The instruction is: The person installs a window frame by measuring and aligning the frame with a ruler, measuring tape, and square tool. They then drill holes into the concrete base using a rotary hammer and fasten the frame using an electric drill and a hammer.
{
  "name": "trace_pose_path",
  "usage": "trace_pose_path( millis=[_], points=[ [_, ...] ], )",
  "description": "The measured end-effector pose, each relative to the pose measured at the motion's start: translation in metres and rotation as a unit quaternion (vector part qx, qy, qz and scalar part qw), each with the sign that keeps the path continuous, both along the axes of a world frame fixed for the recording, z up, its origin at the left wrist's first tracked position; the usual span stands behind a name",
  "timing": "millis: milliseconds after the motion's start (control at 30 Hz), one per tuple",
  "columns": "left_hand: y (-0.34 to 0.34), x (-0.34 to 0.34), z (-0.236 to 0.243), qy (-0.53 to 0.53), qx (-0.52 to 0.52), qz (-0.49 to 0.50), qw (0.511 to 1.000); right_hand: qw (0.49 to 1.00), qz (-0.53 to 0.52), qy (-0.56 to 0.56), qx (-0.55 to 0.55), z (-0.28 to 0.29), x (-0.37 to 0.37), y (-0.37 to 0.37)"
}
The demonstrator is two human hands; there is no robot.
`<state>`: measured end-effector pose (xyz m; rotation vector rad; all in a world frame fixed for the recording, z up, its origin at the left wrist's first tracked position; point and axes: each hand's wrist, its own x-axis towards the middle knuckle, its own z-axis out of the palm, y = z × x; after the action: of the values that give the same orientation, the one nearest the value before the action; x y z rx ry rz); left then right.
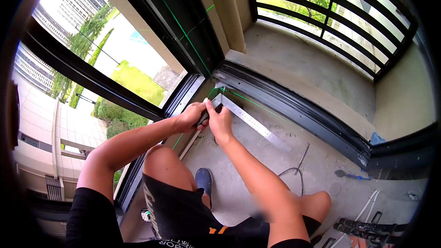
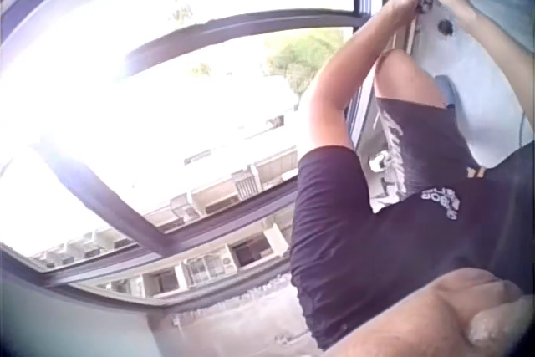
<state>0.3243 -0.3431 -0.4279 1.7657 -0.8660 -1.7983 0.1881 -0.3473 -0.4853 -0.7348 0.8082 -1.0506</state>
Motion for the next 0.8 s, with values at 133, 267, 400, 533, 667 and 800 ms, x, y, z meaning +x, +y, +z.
trace_pose_path(
  millis=[133, 267, 400, 533, 667, 800],
  points=[
    [-0.044, 0.047, -0.042, -0.010, 0.041, -0.039, 0.998, 0.980, -0.077, 0.181, -0.015, -0.042, 0.043, -0.040],
    [-0.064, 0.081, -0.073, -0.508, -0.355, -0.019, 0.785, 0.938, -0.037, 0.345, 0.013, -0.083, 0.059, -0.085],
    [-0.069, 0.094, -0.102, -0.589, -0.325, 0.084, 0.735, 0.959, 0.042, 0.281, 0.000, -0.096, 0.072, -0.113],
    [-0.075, 0.094, -0.122, -0.604, -0.339, 0.103, 0.714, 0.960, 0.143, 0.220, 0.097, -0.084, 0.080, -0.135],
    [-0.074, 0.097, -0.123, -0.558, -0.349, 0.122, 0.743, 0.927, 0.204, 0.269, 0.164, -0.070, 0.095, -0.147],
    [-0.072, 0.096, -0.118, -0.572, -0.338, 0.097, 0.741, 0.947, 0.084, 0.249, 0.186, -0.070, 0.124, -0.139]
  ],
)
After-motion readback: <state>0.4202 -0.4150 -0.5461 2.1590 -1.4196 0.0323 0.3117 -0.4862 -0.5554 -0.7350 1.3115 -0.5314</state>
